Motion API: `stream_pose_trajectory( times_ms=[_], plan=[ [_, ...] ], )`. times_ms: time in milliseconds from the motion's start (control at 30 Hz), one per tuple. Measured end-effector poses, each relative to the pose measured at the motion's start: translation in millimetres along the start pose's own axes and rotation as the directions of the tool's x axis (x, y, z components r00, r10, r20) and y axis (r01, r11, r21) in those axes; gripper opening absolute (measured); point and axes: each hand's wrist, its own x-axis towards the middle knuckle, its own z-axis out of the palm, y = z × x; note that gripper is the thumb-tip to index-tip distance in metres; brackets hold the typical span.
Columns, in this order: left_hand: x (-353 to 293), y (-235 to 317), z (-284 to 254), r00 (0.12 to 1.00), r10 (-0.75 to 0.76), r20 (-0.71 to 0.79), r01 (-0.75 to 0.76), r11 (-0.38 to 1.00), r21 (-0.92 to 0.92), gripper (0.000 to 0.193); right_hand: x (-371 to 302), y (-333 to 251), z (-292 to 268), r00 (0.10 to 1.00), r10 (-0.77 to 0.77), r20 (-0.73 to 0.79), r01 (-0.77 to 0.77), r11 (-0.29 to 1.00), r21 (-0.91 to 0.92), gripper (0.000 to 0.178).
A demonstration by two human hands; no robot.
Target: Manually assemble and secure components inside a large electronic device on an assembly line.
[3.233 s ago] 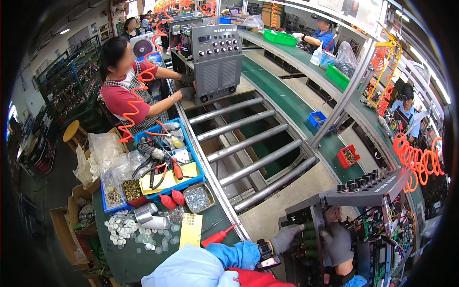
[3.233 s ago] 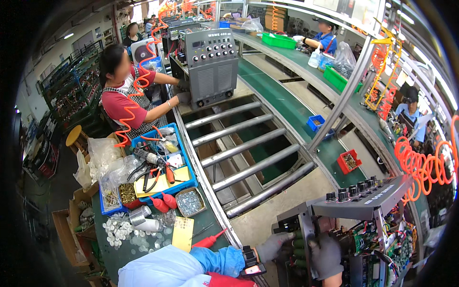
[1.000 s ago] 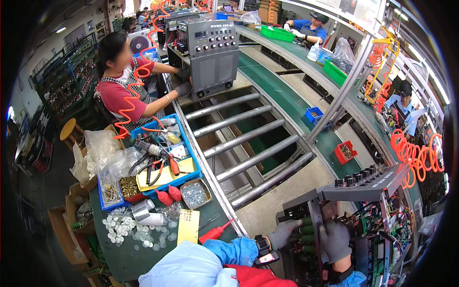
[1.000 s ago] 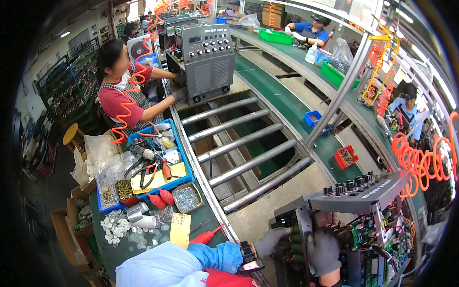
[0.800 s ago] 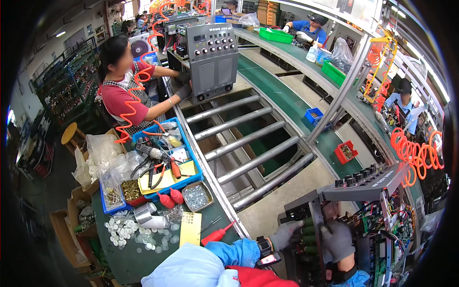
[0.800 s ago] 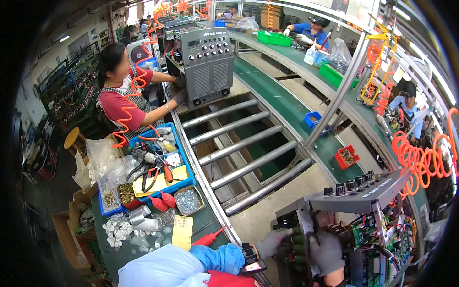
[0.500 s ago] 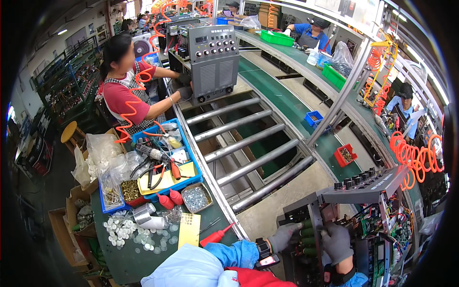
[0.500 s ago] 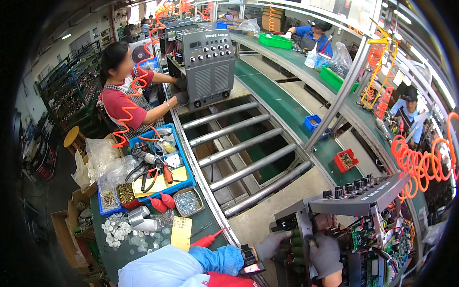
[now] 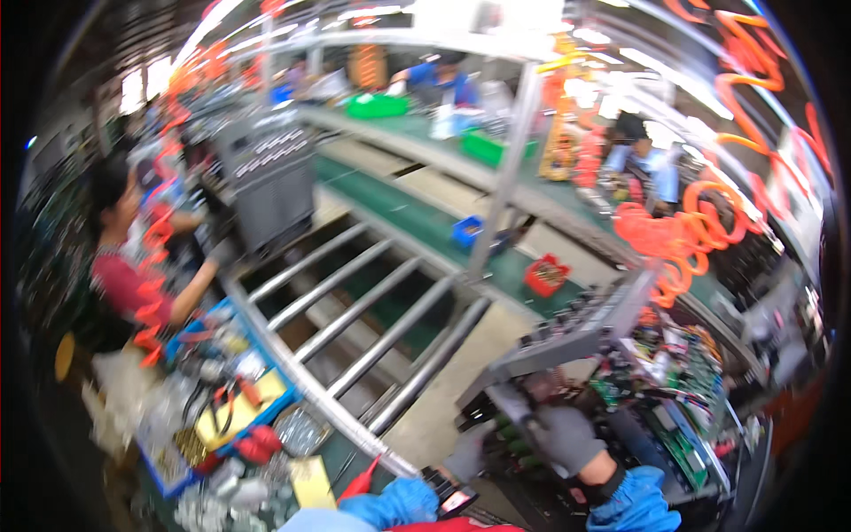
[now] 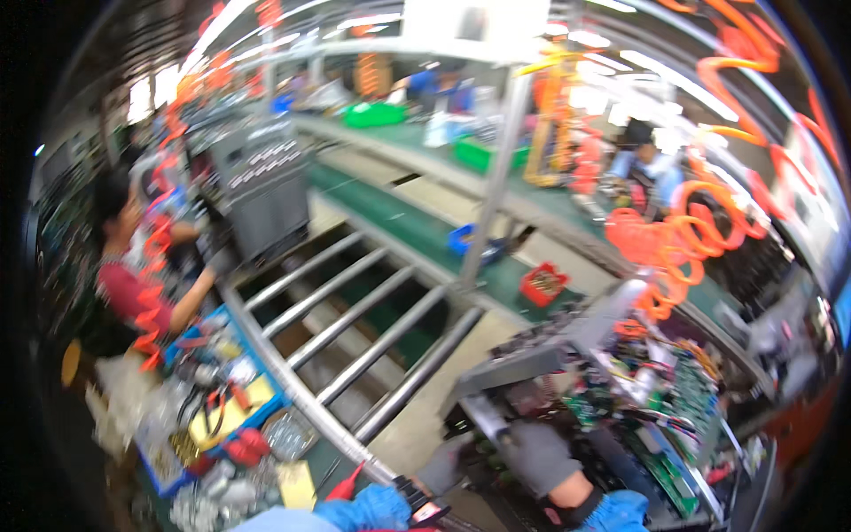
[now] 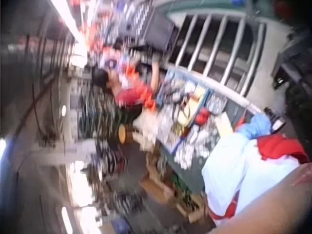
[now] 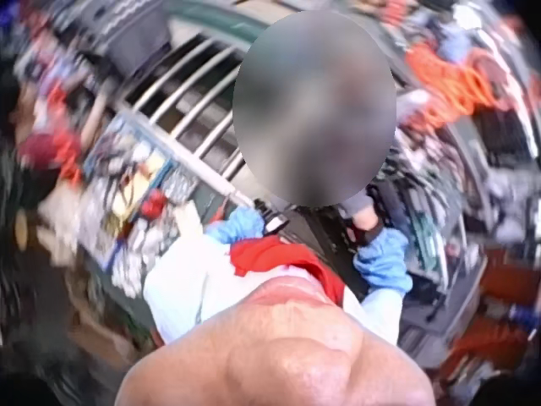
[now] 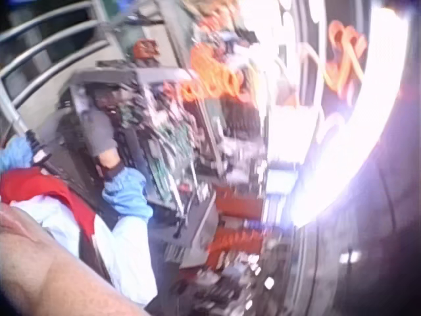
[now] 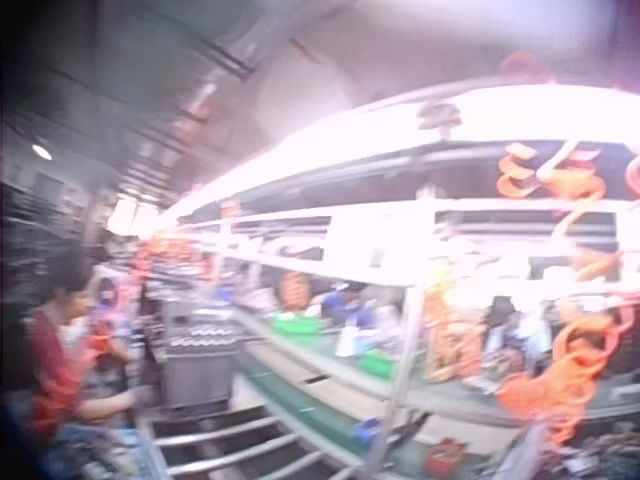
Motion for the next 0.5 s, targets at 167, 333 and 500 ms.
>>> stream_pose_trajectory(
  times_ms=[167, 333, 500],
  plan=[
    [5.3, 2.3, -0.3, 0.991, -0.025, -0.130, 0.039, 0.994, 0.104, 0.039, 4.5, -2.1, -5.4, 0.999, 0.030, 0.036, -0.029, 0.999, -0.040, 0.029],
    [3.9, -1.3, -2.4, 0.983, -0.104, -0.149, 0.094, 0.993, -0.072, 0.035, 6.4, -2.6, -4.9, 1.000, 0.010, 0.022, -0.009, 0.998, -0.055, 0.028],
    [8.1, -3.9, -0.8, 0.977, -0.164, -0.139, 0.141, 0.977, -0.160, 0.037, 10.9, 2.2, -1.8, 1.000, -0.011, 0.002, 0.011, 0.999, -0.053, 0.022]
  ],
)
